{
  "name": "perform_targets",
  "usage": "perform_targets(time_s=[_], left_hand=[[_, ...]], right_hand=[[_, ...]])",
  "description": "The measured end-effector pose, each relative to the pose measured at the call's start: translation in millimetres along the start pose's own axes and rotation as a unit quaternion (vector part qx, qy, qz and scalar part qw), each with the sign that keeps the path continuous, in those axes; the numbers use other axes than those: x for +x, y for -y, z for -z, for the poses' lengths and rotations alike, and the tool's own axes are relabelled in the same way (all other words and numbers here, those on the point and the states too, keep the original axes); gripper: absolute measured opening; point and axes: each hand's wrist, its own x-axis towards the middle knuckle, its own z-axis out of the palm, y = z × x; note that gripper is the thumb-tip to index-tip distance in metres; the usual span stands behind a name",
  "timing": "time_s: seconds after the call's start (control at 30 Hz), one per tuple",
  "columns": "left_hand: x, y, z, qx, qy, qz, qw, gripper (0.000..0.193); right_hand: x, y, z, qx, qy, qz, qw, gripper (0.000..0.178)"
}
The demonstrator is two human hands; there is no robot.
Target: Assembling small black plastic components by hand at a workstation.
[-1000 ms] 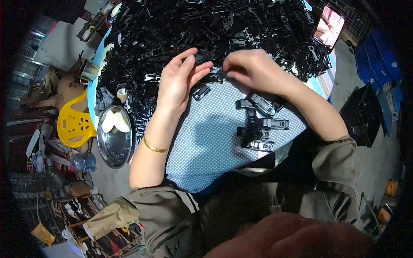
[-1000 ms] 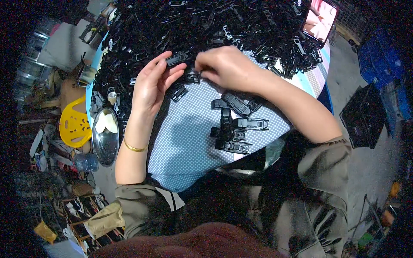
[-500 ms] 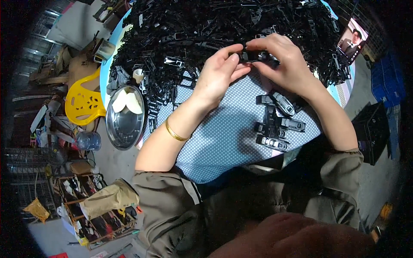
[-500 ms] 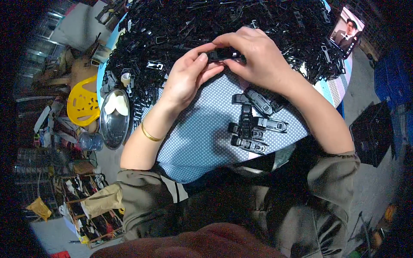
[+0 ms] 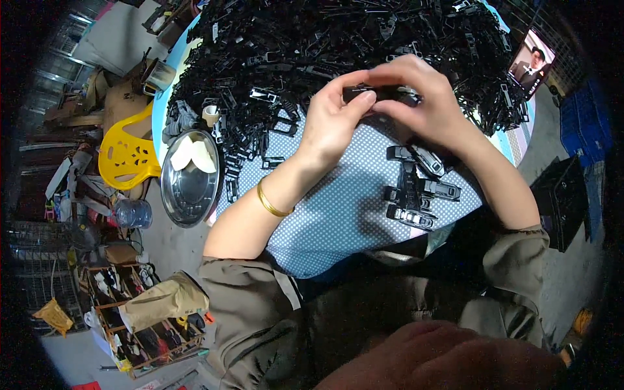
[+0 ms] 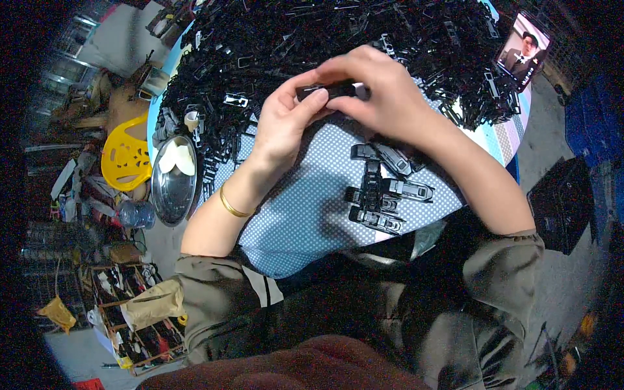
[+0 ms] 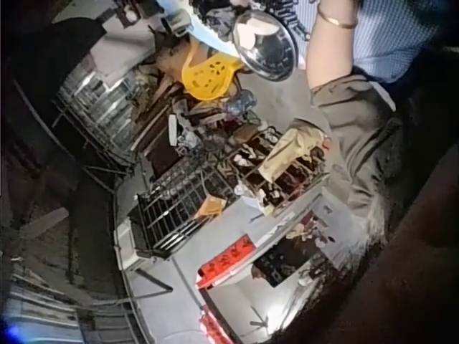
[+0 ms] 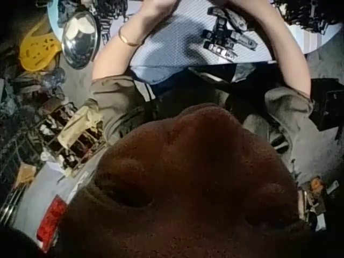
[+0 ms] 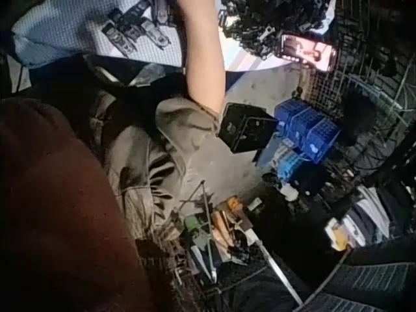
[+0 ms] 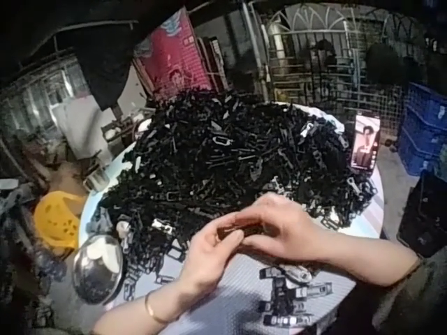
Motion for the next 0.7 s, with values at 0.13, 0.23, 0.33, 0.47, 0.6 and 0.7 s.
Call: perform_targets(time_s=[0.13,0.23,0.33,0.47,0.6,0.7], left_hand=[[-0.2,-17.5,3.9,0.030,0.042,-0.021,0.998,0.043],[1.0,-18.5,9.1,0.081,0.067,-0.038,0.994,0.045],[1.8,-20.0,11.0,0.041,0.081,-0.019,0.996,0.047],[-1.5,-19.1,1.7,0.049,0.105,-0.023,0.993,0.047],[-15.3,-16.3,-15.5,0.270,0.258,-0.068,0.925,0.034],[-19.8,-11.4,-12.6,0.358,0.316,-0.170,0.862,0.031]], right_hand=[[2.5,-10.9,5.3,0.307,0.053,-0.235,0.921,0.036],[4.8,-15.0,10.3,0.329,0.100,-0.288,0.894,0.032],[6.4,-14.9,13.9,0.324,0.118,-0.288,0.893,0.029],[8.3,-46.9,15.9,0.397,0.059,-0.235,0.885,0.038],[13.4,-80.7,19.6,-0.113,-0.042,-0.057,0.991,0.027],[16.0,-84.4,0.4,-0.278,-0.023,-0.043,0.959,0.037]])
